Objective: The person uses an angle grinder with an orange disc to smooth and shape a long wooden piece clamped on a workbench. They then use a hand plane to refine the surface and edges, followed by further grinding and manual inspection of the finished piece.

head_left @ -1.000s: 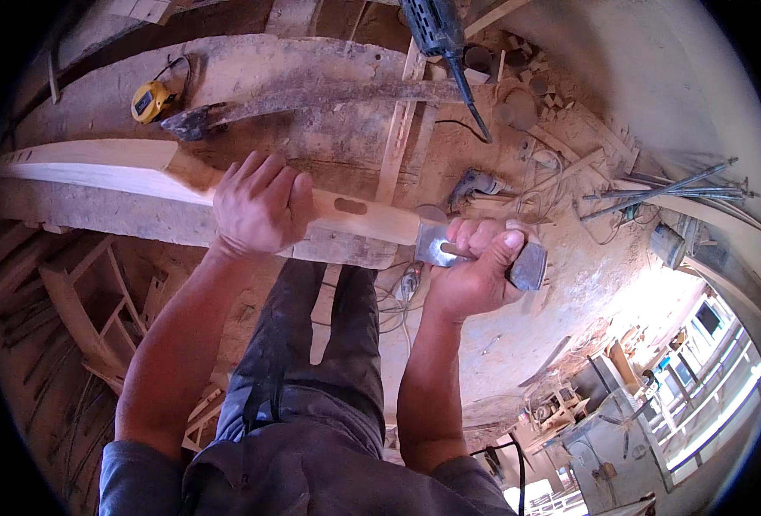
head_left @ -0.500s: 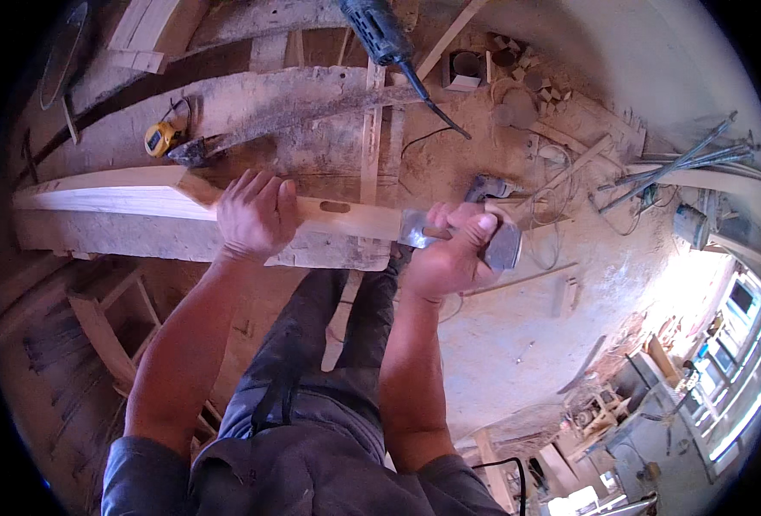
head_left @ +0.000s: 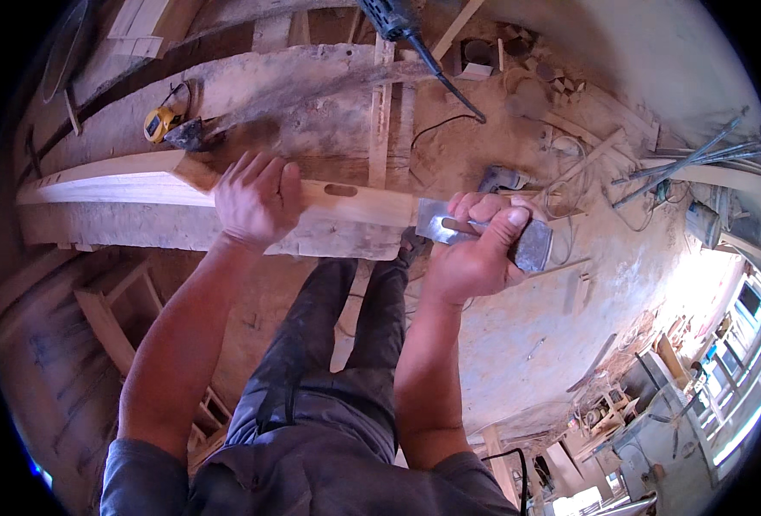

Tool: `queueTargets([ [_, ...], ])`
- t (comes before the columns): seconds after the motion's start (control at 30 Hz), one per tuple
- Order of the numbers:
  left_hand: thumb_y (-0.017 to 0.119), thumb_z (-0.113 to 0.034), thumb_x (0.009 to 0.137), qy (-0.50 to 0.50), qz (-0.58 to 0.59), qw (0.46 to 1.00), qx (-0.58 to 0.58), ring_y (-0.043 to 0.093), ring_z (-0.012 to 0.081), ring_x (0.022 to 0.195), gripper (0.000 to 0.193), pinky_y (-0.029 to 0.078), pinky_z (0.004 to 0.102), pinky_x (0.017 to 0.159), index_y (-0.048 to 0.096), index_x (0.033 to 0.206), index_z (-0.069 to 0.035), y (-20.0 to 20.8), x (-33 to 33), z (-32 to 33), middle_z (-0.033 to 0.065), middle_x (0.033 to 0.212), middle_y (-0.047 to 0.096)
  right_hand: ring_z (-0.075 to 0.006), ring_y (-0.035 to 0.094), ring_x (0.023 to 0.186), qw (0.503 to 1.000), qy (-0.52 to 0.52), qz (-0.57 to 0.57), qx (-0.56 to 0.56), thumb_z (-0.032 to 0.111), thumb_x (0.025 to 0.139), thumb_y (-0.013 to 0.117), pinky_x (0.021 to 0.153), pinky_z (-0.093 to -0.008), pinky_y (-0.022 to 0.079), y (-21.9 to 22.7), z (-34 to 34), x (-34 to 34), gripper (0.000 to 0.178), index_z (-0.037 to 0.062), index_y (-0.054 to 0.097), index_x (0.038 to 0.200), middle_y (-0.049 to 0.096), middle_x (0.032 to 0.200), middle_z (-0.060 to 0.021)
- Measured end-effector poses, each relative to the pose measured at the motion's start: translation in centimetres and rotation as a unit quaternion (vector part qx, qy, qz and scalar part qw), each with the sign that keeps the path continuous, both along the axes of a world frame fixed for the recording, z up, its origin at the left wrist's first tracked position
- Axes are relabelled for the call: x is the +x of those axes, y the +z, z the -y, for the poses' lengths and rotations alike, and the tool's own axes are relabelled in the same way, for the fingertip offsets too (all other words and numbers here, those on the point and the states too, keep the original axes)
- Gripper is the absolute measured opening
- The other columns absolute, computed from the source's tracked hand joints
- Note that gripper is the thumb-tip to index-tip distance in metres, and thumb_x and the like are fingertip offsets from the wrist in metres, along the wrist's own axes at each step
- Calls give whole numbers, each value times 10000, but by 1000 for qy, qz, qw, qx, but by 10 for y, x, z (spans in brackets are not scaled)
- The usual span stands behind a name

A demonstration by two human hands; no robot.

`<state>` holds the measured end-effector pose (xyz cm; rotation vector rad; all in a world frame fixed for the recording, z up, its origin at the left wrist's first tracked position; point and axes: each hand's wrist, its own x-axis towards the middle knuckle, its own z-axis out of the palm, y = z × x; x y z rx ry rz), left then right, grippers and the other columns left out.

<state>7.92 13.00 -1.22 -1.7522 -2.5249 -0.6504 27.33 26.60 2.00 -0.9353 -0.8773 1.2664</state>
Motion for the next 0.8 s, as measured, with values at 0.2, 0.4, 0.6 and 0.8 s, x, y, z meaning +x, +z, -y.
queueTargets([
  [0.2,633,-147,932,-3,-1,1000,1,586,339,675,236,474,467,610,572,717,-73,-2,-2,1,99,717,569,-155,429,564,998,6,-66,-7,186,1087,625,528,-358,409,-12,4,6,213,18,535,1182,497,673,-51],
  [0.4,638,-145,929,-1,-5,1000,-4,589,329,671,218,475,461,607,591,728,-77,-1,-1,2,94,729,586,-189,494,573,997,27,-66,-19,237,1085,626,551,-385,438,-8,9,8,200,62,530,1074,515,691,-52],
  [0.6,639,-147,923,1,-15,1000,2,594,319,669,207,482,452,605,602,730,-84,-2,-2,-1,85,724,587,-197,511,579,1000,24,-11,-11,264,1082,631,591,-401,466,-3,14,3,216,83,523,1036,518,699,-47],
  [0.8,648,-158,921,3,-6,1000,12,594,312,663,211,483,445,602,600,728,-86,-3,-2,1,82,715,578,-179,460,574,997,-8,-23,-67,262,1087,621,591,-389,449,-2,15,13,212,88,513,1033,446,676,-20],
])
